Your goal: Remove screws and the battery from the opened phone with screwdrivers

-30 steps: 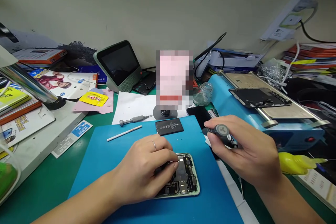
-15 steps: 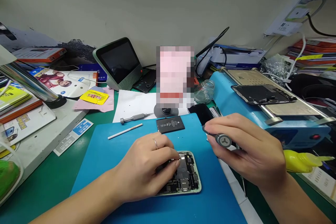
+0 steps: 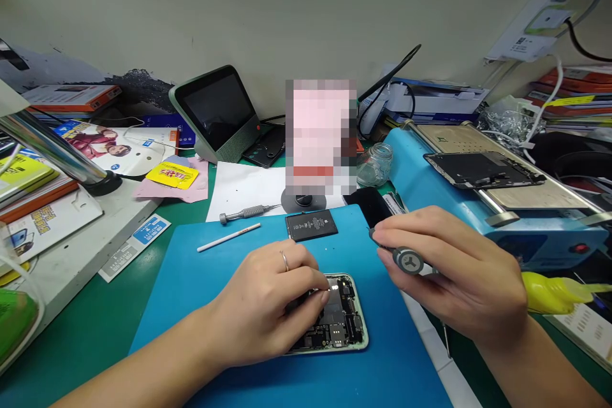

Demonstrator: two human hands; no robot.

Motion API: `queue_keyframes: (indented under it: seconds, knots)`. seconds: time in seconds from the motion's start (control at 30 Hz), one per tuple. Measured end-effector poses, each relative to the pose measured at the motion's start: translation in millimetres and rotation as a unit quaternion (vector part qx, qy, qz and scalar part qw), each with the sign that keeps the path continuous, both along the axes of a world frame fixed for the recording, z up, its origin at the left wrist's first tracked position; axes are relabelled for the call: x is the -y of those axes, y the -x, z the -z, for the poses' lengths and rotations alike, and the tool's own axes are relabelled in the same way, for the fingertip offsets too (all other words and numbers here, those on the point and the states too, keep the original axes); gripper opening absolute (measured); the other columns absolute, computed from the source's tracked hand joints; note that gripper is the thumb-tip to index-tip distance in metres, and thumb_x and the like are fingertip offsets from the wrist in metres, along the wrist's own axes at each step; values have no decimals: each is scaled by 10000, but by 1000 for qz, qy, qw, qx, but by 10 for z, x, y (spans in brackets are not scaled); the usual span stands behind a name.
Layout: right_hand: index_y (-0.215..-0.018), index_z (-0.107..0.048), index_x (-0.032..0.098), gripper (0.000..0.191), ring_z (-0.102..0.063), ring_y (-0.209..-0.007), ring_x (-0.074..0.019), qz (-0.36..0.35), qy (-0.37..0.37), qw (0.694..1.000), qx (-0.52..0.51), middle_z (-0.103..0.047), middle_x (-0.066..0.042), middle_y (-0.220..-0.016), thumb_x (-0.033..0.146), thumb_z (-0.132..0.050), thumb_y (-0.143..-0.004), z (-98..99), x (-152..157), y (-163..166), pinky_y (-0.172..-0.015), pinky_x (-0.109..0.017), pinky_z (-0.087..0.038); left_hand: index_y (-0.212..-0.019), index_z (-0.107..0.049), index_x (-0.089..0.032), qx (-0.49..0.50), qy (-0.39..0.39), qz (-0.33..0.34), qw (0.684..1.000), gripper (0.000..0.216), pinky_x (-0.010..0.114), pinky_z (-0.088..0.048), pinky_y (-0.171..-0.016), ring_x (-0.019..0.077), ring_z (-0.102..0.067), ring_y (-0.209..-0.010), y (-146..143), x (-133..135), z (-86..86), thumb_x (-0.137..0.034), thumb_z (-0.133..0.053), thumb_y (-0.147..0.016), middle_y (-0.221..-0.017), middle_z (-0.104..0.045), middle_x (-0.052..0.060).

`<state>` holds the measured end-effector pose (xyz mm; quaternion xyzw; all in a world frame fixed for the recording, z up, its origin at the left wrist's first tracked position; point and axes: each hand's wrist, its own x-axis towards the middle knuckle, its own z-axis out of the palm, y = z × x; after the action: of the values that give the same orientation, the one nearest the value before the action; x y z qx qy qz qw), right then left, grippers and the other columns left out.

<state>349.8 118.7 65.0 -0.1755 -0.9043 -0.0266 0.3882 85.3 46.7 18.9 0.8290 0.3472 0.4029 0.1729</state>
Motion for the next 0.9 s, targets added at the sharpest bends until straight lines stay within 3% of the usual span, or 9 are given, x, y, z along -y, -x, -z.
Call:
queue_keyframes:
  seconds: [0.13, 0.2, 0.27, 0.33, 0.4, 0.47, 0.7, 0.9]
  knots:
    - [-1127, -710, 178, 280, -748, -945, -158, 5, 9, 1000, -12, -773, -57, -1036, 39, -773, -891, -3, 0, 7, -845, -286, -635, -1006, -718, -165, 5, -3, -17, 1000, 92, 294, -512, -703, 146, -646, -775, 0, 0, 1, -131, -635, -1027, -889, -726, 36]
    - [-1109, -713, 209, 241, -762, -933, -153, 12, 47, 998, -37, -783, -35, -1010, 66, -750, -920, 2, -8, 32, -851, -277, -642, -986, -722, -165, 25, -1, -53, 998, 97, 275, -517, -715, 134, -659, -783, 9, -12, 0, -124, -641, -1022, -883, -728, 30]
    - [-1057, -731, 248, 149, -768, -903, -154, 31, 136, 987, -77, -790, -15, -977, 136, -729, -959, 19, -21, 75, -817, -275, -647, -960, -726, -166, 46, 6, -99, 994, 102, 250, -519, -717, 119, -670, -781, 23, -30, 0, -114, -654, -1010, -873, -728, 23]
    - [-990, -751, 276, 48, -769, -855, -164, 59, 260, 956, -126, -793, -8, -941, 243, -717, -989, 52, -35, 126, -746, -281, -648, -933, -728, -170, 54, 18, -135, 989, 105, 234, -515, -704, 110, -677, -767, 35, -49, -1, -107, -669, -994, -857, -727, 12]
    - [-950, -761, 283, 96, -776, -832, -186, 76, 355, 918, -160, -791, -16, -894, 348, -712, -1000, 95, -50, 178, -712, -303, -656, -908, -728, -175, 50, 30, -149, 987, 115, 234, -513, -694, 111, -684, -757, 39, -62, -3, -112, -674, -988, -840, -728, 2]
    - [-954, -762, 276, 160, -787, -836, -210, 82, 398, 898, -172, -785, -22, -851, 418, -708, -1002, 139, -63, 221, -734, -340, -677, -900, -735, -176, 38, 40, -150, 987, 123, 238, -516, -708, 117, -692, -766, 34, -66, -8, -126, -670, -992, -836, -735, 1]
    - [-959, -779, 280, 220, -772, -846, -184, 124, 414, 884, -181, -801, -18, -955, 493, -731, -981, 240, -94, 280, -803, -330, -675, -906, -757, -190, 1, 87, -167, 982, 149, 268, -500, -700, 138, -697, -777, 47, -70, 7, -171, -646, -1004, -868, -754, 3]
    - [-965, -786, 287, 181, -784, -842, -197, 114, 389, 897, -177, -799, -18, -928, 461, -739, -986, 264, -125, 269, -767, -325, -685, -937, -774, -186, -140, 98, -206, 963, 204, 359, -506, -720, 234, -714, -825, 96, -97, 24, -221, -594, -1026, -915, -751, 52]
